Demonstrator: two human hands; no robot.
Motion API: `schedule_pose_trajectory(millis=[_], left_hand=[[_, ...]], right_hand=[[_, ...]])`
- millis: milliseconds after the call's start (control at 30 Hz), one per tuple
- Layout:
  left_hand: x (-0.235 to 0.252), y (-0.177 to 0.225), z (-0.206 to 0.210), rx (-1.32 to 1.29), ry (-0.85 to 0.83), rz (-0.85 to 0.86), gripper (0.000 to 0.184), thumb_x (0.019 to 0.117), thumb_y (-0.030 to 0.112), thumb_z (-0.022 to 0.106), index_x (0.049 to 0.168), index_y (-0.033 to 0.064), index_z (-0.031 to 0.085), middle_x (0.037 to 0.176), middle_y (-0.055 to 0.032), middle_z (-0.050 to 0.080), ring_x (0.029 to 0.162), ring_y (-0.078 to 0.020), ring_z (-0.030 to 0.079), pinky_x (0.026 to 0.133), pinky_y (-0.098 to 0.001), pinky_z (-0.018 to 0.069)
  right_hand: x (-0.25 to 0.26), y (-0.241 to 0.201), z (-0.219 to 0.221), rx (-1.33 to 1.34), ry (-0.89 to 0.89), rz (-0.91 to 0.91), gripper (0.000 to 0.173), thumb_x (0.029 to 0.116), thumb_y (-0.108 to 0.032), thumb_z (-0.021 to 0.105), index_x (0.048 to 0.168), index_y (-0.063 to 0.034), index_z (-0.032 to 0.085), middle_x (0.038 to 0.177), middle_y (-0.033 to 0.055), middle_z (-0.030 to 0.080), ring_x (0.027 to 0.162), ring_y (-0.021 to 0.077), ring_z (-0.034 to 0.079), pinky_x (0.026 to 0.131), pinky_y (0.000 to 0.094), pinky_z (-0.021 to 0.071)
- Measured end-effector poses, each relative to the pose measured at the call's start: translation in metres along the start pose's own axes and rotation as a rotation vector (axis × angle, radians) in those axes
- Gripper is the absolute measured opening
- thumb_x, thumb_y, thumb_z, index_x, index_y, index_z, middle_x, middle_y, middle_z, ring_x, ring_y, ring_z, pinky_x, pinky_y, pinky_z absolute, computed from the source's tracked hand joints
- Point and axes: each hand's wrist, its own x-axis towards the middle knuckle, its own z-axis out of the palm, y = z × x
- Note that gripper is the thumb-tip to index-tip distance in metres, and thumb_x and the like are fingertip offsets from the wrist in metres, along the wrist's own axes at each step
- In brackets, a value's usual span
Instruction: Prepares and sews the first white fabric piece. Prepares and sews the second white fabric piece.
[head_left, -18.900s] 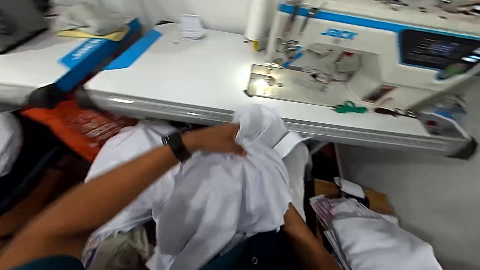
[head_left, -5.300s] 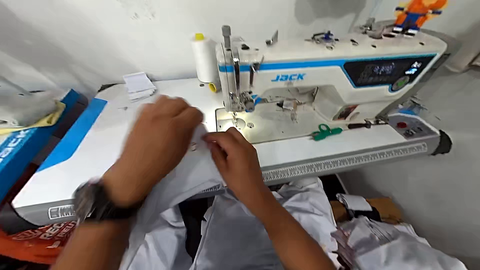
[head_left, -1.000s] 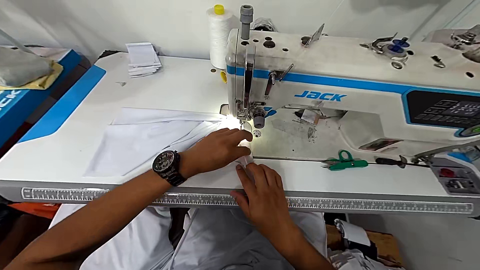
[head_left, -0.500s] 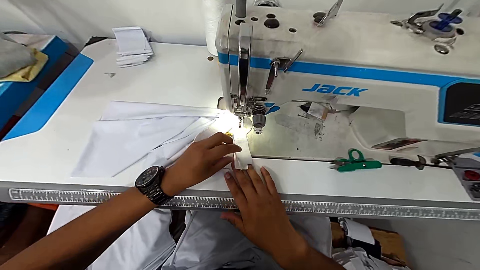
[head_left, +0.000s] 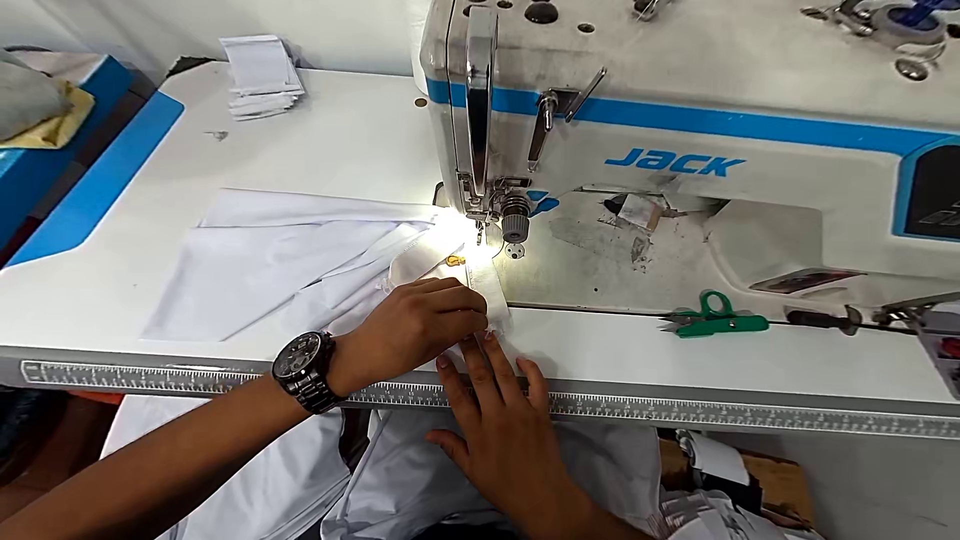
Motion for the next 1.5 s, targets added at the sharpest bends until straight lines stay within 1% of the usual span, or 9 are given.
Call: schedule_pose_trajectory(millis=[100,267,500,700,800,933,1067,1367,1500], left_hand=[[0.001,-0.001,0.000,-0.129,0.012,-0.068,0.020,0.1009,0.011,0.059,0.095,0.0064,0.077,0.103,-0.0043,0.074,0.102,-0.0135,0.070,0.091,-0.0277,0.0577],[0.003,0.001,-0.001,-0.222,0.059,-0.148,0.014,0.0974,0.009,0.065,0.094,0.0060,0.078,0.103,-0.0033,0.075,0.100,-0.0095,0.071,0.091,-0.0247,0.0585],[0.001,0.004,0.001,-0.244,0.137,-0.227,0.009,0.0956,0.009,0.068,0.095,0.0046,0.076,0.103,-0.0039,0.074,0.102,-0.0108,0.071,0.092,-0.0264,0.0592],[-0.002,0.001,-0.002,-0.421,0.281,-0.446,0.007,0.0926,0.005,0.072,0.099,0.0019,0.072,0.103,-0.0048,0.073,0.093,-0.0112,0.072,0.085,-0.0289,0.0629],[-0.002,0.001,-0.001,-0.354,0.267,-0.396,0.006,0.0939,0.008,0.071,0.098,0.0027,0.072,0.104,-0.0040,0.072,0.095,-0.0103,0.071,0.087,-0.0275,0.0614],[-0.003,0.006,0.002,-0.160,0.166,-0.260,0.012,0.0971,0.012,0.067,0.102,0.0036,0.074,0.106,-0.0056,0.072,0.104,-0.0121,0.069,0.094,-0.0276,0.0577],[-0.006,0.006,0.009,-0.020,0.061,-0.107,0.016,0.0995,0.011,0.062,0.099,0.0064,0.077,0.104,-0.0063,0.072,0.103,-0.0164,0.068,0.092,-0.0296,0.0572],[-0.002,0.003,0.003,-0.187,0.060,-0.174,0.017,0.0987,0.012,0.063,0.096,0.0081,0.079,0.104,-0.0022,0.075,0.106,-0.0124,0.069,0.098,-0.0289,0.0555],[-0.001,0.002,0.003,-0.265,0.046,-0.214,0.013,0.0967,0.010,0.066,0.095,0.0077,0.079,0.102,-0.0013,0.075,0.103,-0.0105,0.070,0.095,-0.0264,0.0569]], right_hand=[[-0.001,0.001,-0.001,0.018,0.012,-0.019,0.064,0.0995,-0.065,0.043,0.145,-0.0225,0.059,0.158,0.0085,0.049,0.149,0.0286,0.040,0.113,0.0585,0.0352],[-0.001,0.004,0.002,0.017,0.024,-0.042,0.060,0.1018,-0.061,0.042,0.144,-0.0224,0.059,0.157,0.0059,0.050,0.149,0.0260,0.040,0.114,0.0580,0.0324],[0.000,0.002,-0.002,0.084,0.014,-0.043,0.060,0.1004,-0.061,0.046,0.143,-0.0213,0.061,0.152,0.0094,0.055,0.147,0.0287,0.044,0.116,0.0583,0.0336],[0.024,0.036,-0.013,0.162,0.005,-0.122,0.063,0.1002,-0.065,0.045,0.143,-0.0201,0.060,0.154,0.0107,0.051,0.151,0.0290,0.037,0.121,0.0595,0.0284],[0.029,0.046,-0.013,0.138,-0.042,-0.166,0.070,0.0991,-0.070,0.040,0.145,-0.0203,0.058,0.159,0.0117,0.045,0.152,0.0287,0.034,0.121,0.0588,0.0278],[0.016,0.038,-0.012,0.116,-0.044,-0.172,0.073,0.0974,-0.073,0.038,0.143,-0.0214,0.060,0.157,0.0141,0.047,0.149,0.0322,0.040,0.117,0.0602,0.0345],[0.000,0.023,-0.012,0.087,-0.072,-0.151,0.073,0.0968,-0.075,0.035,0.146,-0.0262,0.057,0.160,0.0149,0.043,0.152,0.0385,0.033,0.117,0.0682,0.0286],[-0.003,0.019,-0.007,0.072,-0.055,-0.145,0.072,0.0981,-0.074,0.034,0.148,-0.0265,0.056,0.160,0.0132,0.044,0.153,0.0334,0.033,0.119,0.0680,0.0258],[-0.005,0.018,-0.004,0.062,-0.045,-0.137,0.070,0.0988,-0.072,0.035,0.148,-0.0271,0.055,0.160,0.0133,0.044,0.153,0.0331,0.033,0.119,0.0674,0.0247]])
